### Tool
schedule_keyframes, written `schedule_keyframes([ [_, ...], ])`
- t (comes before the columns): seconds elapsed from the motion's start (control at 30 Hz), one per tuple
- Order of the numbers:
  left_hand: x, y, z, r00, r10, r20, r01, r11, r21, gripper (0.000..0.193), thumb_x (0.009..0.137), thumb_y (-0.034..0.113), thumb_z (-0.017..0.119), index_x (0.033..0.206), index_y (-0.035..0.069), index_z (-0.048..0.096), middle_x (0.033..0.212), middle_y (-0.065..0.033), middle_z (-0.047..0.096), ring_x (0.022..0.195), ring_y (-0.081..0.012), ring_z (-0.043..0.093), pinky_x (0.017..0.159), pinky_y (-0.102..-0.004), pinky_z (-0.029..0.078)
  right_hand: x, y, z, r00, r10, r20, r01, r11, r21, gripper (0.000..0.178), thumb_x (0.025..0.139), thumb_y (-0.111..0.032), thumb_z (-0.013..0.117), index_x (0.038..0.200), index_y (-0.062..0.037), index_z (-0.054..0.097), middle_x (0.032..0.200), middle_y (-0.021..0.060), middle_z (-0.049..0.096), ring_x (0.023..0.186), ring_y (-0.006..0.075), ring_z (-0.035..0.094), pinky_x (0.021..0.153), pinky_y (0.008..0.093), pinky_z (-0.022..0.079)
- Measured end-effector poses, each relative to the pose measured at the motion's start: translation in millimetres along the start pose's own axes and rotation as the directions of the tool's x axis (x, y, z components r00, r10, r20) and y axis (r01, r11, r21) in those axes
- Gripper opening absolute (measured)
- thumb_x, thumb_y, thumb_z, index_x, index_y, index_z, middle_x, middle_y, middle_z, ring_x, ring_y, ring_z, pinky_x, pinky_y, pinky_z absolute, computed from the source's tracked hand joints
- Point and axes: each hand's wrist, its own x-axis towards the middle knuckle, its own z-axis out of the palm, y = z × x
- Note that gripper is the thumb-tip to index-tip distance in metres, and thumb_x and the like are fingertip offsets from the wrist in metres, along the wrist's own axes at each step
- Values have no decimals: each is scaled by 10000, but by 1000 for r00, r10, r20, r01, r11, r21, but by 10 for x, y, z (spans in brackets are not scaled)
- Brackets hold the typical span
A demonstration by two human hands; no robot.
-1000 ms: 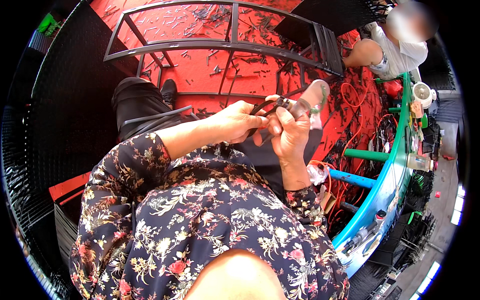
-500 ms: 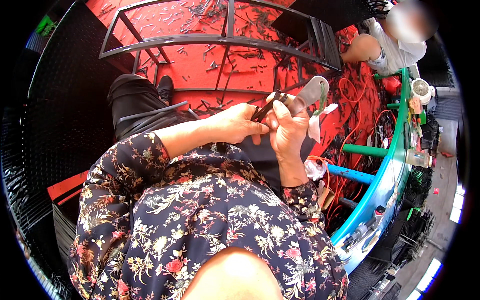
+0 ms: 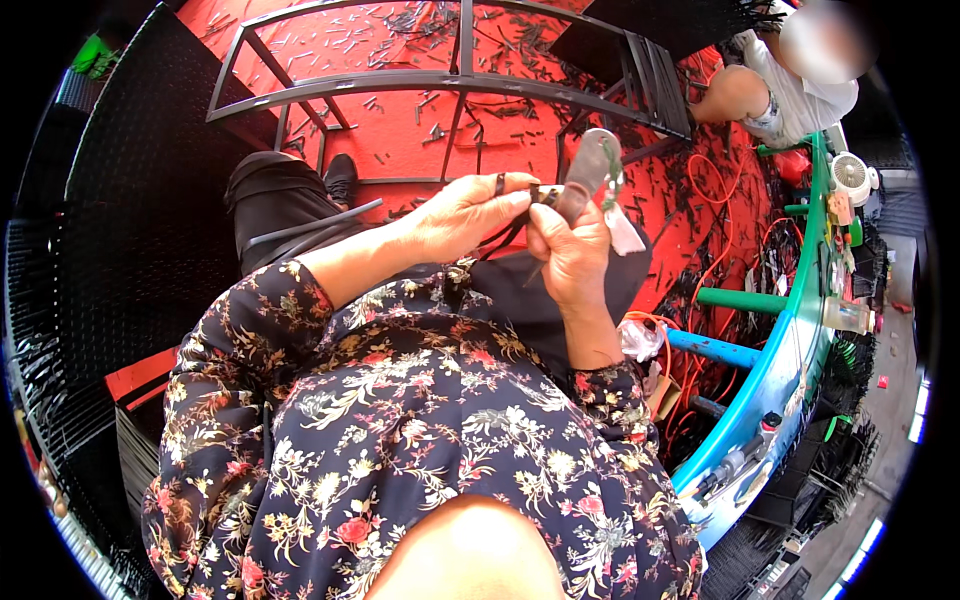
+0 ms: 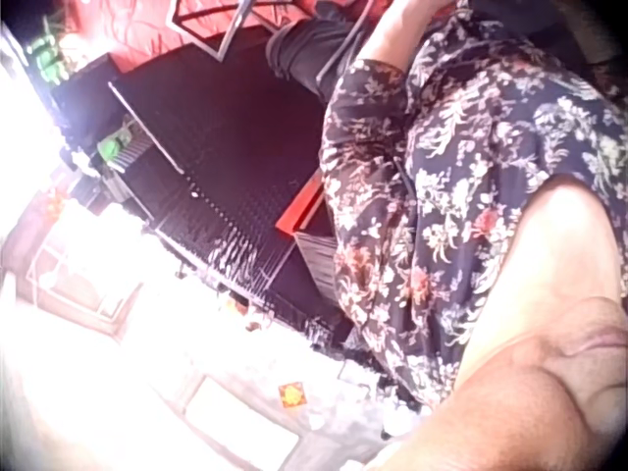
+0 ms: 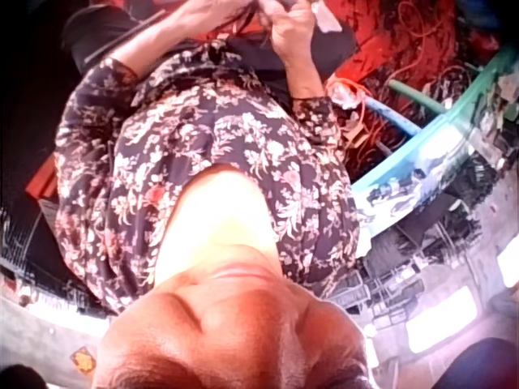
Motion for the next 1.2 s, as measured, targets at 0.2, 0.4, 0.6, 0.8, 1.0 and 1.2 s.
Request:
schedule_keyframes([
  [0.2,-57,159,110,980,-195,47,197,980,-36,381,938,298,440,1222,46,404,857,-26,569,790,-85,511,708,-248,430,-2,-34,-3,996,19,89,-18,1000,-10,39,853,-23,552,886,-5,552,649,-1,526,504,51,438,459,192,357],
  [0.4,-53,-97,132,995,90,42,-93,993,78,612,859,197,600,1322,-12,259,749,-52,525,661,-102,501,609,-247,429,3,-75,-65,992,107,64,-89,969,-232,88,813,-25,606,899,-12,598,710,3,589,568,48,517,514,193,443],
  [0.6,-64,-45,136,999,-12,41,6,989,150,626,858,114,556,1350,-22,194,671,-50,515,579,-126,504,553,-272,424,-18,-91,-167,983,150,106,-133,979,-152,174,786,-27,652,952,-37,600,760,-7,592,604,47,533,514,171,426],
  [0.8,-86,66,137,994,-31,106,12,984,175,662,848,90,548,1372,-1,154,642,-54,522,579,-135,525,556,-275,426,-36,-110,-250,955,250,158,-251,968,-13,280,767,-14,668,1028,-52,572,821,-2,585,621,55,537,519,168,435],
  [1.0,-84,6,135,992,19,122,-41,984,175,667,846,94,555,1381,27,162,679,-59,537,595,-138,543,584,-279,434,-25,-208,-203,958,181,221,-145,975,-170,164,754,-20,682,907,-8,626,703,-3,593,592,48,520,511,172,424],
  [1.2,-91,17,160,994,31,107,-45,990,134,642,855,195,584,1358,33,220,722,-59,545,605,-128,530,598,-279,436,-67,-267,-56,979,86,182,-54,984,-172,110,783,13,620,892,-2,623,702,-7,592,553,31,462,469,174,363],
])
